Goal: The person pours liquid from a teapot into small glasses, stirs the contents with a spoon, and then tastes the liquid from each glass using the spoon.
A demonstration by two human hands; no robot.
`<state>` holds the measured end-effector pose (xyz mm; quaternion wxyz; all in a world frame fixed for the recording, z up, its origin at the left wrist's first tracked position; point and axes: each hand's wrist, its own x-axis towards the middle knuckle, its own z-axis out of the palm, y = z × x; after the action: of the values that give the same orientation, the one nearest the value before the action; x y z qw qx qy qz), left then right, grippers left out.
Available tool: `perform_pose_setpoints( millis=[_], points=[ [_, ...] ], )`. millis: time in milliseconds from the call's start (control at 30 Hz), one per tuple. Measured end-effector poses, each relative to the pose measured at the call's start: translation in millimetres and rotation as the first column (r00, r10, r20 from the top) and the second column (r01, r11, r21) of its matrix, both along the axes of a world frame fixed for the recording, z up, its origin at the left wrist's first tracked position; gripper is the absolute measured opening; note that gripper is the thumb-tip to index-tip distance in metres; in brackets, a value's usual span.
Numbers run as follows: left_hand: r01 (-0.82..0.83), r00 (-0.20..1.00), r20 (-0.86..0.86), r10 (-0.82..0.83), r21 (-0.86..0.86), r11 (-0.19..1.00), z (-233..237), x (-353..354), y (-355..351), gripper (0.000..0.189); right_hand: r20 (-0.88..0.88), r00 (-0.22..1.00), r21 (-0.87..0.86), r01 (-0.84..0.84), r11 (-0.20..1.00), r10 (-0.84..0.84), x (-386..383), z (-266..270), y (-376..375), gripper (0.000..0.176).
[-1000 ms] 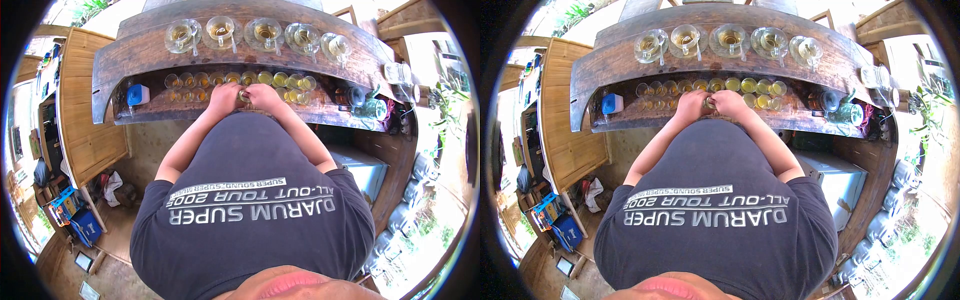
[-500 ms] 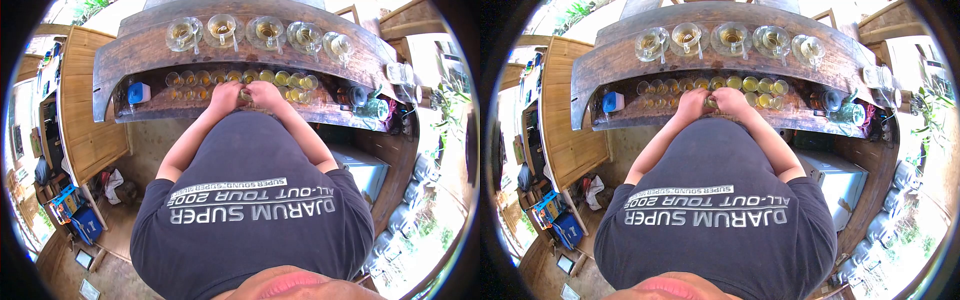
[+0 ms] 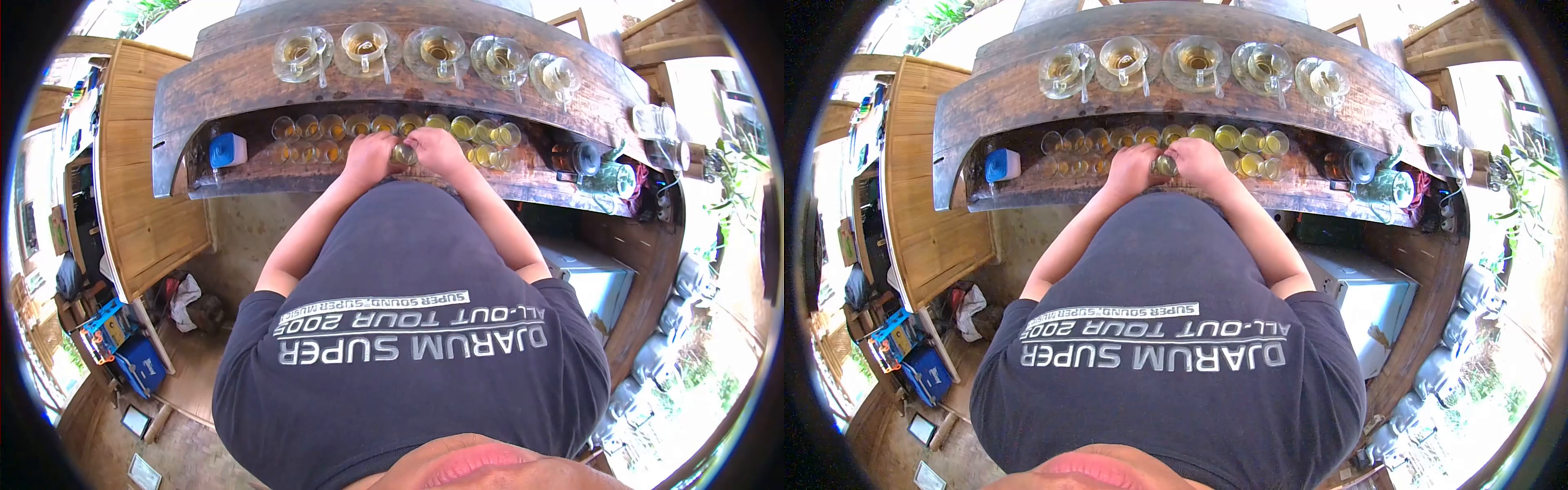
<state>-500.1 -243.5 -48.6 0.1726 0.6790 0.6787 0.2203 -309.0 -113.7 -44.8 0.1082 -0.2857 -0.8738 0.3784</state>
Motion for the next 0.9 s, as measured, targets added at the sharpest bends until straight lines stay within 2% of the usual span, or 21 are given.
perform_pose_setpoints(
  millis=[33,100,133,233,300,333,400,433,533,600,633,700,733,833,900],
  points=[
    [0.004,1.0,-0.007,-0.004,-0.016,1.0,0,0,0,0.055,0.001,1.0,-0.001,0.003,1.0,-0.003,0,-3,-2,0.019],
    [0.005,1.0,0.009,-0.005,-0.007,1.0,-1,0,1,0.055,0.036,0.989,0.051,-0.146,0.988,0.145,-1,-10,-3,0.02],
    [0.003,1.0,0.025,-0.003,0.001,1.0,-1,0,1,0.055,0.035,0.989,0.052,-0.146,0.988,0.144,1,-12,-3,0.02],
    [-0.003,1.0,0.025,0.002,0.023,1.0,-1,1,0,0.056,0.025,0.992,0.04,-0.127,0.991,0.126,2,-6,-1,0.021],
    [0.001,1.0,0.013,-0.001,-0.002,1.0,3,0,-2,0.056,0.002,1.0,0.01,0.0,1.0,0.0,-1,2,0,0.022],
    [0.007,1.0,-0.001,-0.007,-0.023,1.0,5,0,-1,0.055,0.003,1.0,0.009,0.004,1.0,-0.004,0,-4,-1,0.022],
    [0.012,1.0,0.002,-0.012,-0.025,1.0,1,1,1,0.056,0.012,0.99,0.024,-0.144,0.989,0.144,0,-15,-2,0.022],
    [0.011,1.0,0.005,-0.011,-0.027,1.0,0,0,1,0.056,0.01,0.99,0.026,-0.144,0.989,0.144,2,-18,-2,0.022],
    [0.011,1.0,-0.008,-0.01,0.038,0.999,-2,0,0,0.057,0.034,0.994,0.044,-0.107,0.993,0.105,3,-13,0,0.023],
    [0.01,1.0,-0.002,-0.01,0.015,1.0,-2,0,-2,0.057,-0.043,0.999,-0.007,0.006,1.0,-0.006,-1,-6,0,0.023],
    [0.008,1.0,0.001,-0.008,-0.002,1.0,-1,0,0,0.056,-0.044,0.999,-0.005,0.01,1.0,-0.01,0,-12,0,0.023],
    [0.012,1.0,0.006,-0.012,0.01,1.0,-2,0,2,0.057,-0.011,0.986,0.033,-0.164,0.986,0.164,0,-20,-3,0.022],
    [0.01,1.0,0.013,-0.01,0.019,1.0,-3,0,2,0.057,-0.012,0.986,0.034,-0.164,0.986,0.164,2,-20,-2,0.022],
    [0.003,1.0,0.01,-0.004,0.032,0.999,-1,1,-1,0.057,0.041,0.995,0.052,-0.095,0.994,0.093,4,-14,-2,0.022],
    [0.01,1.0,0.014,-0.011,0.014,1.0,2,0,-1,0.057,-0.064,0.998,0.006,0.015,1.0,-0.015,1,-10,-3,0.022]
  ],
)
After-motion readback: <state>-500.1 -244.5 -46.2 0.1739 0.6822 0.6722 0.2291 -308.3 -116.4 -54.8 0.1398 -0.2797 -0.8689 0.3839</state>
